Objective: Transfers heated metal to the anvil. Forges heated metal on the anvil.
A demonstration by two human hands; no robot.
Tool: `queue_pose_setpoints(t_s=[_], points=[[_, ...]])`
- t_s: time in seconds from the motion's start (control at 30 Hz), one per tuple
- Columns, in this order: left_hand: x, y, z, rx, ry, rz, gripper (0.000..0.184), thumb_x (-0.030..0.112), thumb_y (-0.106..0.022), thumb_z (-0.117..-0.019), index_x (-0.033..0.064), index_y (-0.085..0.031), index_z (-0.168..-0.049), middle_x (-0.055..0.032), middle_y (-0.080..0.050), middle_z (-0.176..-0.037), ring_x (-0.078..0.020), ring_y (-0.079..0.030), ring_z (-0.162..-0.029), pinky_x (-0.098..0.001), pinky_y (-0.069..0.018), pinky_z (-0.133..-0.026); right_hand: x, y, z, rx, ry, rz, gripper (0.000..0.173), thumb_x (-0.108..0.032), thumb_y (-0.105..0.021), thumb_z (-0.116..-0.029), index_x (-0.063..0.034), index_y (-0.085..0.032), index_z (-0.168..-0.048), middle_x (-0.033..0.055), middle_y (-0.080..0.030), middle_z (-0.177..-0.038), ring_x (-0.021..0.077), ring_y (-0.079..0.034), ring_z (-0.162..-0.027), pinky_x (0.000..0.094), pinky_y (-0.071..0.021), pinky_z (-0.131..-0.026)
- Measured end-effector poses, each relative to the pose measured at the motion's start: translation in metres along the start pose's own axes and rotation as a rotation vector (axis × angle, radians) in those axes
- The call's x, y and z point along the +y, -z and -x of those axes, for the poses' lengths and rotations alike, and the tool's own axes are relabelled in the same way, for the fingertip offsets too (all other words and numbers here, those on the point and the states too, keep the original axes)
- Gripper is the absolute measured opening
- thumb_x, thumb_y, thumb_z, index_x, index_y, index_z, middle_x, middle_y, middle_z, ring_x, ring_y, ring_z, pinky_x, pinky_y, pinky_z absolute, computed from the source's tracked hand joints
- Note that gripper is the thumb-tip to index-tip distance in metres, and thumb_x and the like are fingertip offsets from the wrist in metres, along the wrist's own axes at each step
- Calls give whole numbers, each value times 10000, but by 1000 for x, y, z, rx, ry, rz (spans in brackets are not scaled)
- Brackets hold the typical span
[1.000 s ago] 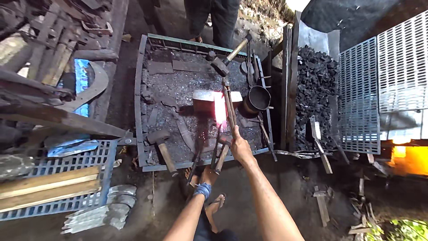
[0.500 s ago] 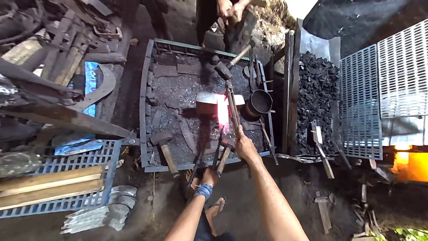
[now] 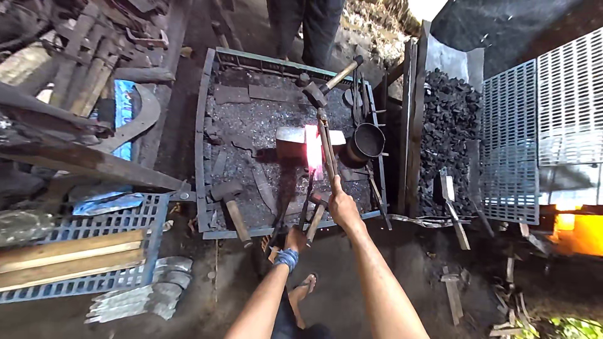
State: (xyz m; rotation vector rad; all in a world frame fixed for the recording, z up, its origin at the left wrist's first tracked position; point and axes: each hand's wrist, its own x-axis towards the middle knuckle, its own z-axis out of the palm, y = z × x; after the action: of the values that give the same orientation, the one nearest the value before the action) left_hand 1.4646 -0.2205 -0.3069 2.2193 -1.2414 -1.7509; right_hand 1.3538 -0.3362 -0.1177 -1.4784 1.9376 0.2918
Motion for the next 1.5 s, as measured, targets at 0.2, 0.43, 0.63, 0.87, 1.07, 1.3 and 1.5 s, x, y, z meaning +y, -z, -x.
queue_pose_setpoints(t_s=[0.2,0.43,0.63,0.87,1.07,1.3,1.5], points=[[-1,0,0,9,-9,-24,402,215,-609,-992,4,-581,-1333,-237,-688,-1204,-384,-677,-1137,-575,-527,-992,2,-5,0,4,-15,-2,737,-264,-438,-1085,-290,12,-1668,192,-719,-1087,358,-725,-968,543,-583,-856],[1,1,0,13,4,-25,400,220,-617,-990,3,-588,-1324,-234,-690,-1208,-381,-677,-1141,-576,-525,-994,4,-9,0,7,-20,-10,747,-260,-443,-1080,-298,19,-1667,196,-718,-1103,362,-724,-981,550,-581,-864],[5,8,4,14,-1,-44,422,233,-666,-959,3,-607,-1308,-234,-686,-1226,-379,-671,-1158,-573,-523,-1004,6,8,-4,-24,-15,-65,764,-243,-492,-1069,-279,-23,-1670,200,-713,-1070,350,-729,-893,532,-600,-794],[15,11,-8,-13,-1,-31,420,218,-594,-1001,-5,-565,-1356,-254,-657,-1270,-393,-649,-1189,-589,-511,-1010,-6,29,2,36,-9,-106,733,-237,-506,-1050,-317,-86,-1645,227,-698,-942,396,-702,-720,590,-581,-616],[14,11,-11,-10,-9,-44,413,229,-611,-992,-18,-579,-1322,-246,-675,-1226,-385,-666,-1156,-575,-521,-999,-4,1,2,-3,-27,-36,762,-256,-473,-1076,-284,13,-1663,206,-716,-1031,390,-723,-925,586,-586,-806],[15,11,-11,3,5,-30,422,227,-596,-1004,-6,-558,-1354,-235,-674,-1241,-376,-664,-1169,-571,-517,-1008,-4,-8,0,14,-35,-26,755,-269,-458,-1081,-298,21,-1663,201,-717,-1072,391,-719,-978,587,-581,-839],[15,11,-10,-2,-5,-8,436,224,-612,-996,-13,-554,-1358,-246,-672,-1234,-383,-666,-1159,-574,-521,-1000,-4,-11,2,13,-33,-2,773,-259,-457,-1074,-295,42,-1664,199,-721,-1067,386,-721,-979,588,-579,-845]])
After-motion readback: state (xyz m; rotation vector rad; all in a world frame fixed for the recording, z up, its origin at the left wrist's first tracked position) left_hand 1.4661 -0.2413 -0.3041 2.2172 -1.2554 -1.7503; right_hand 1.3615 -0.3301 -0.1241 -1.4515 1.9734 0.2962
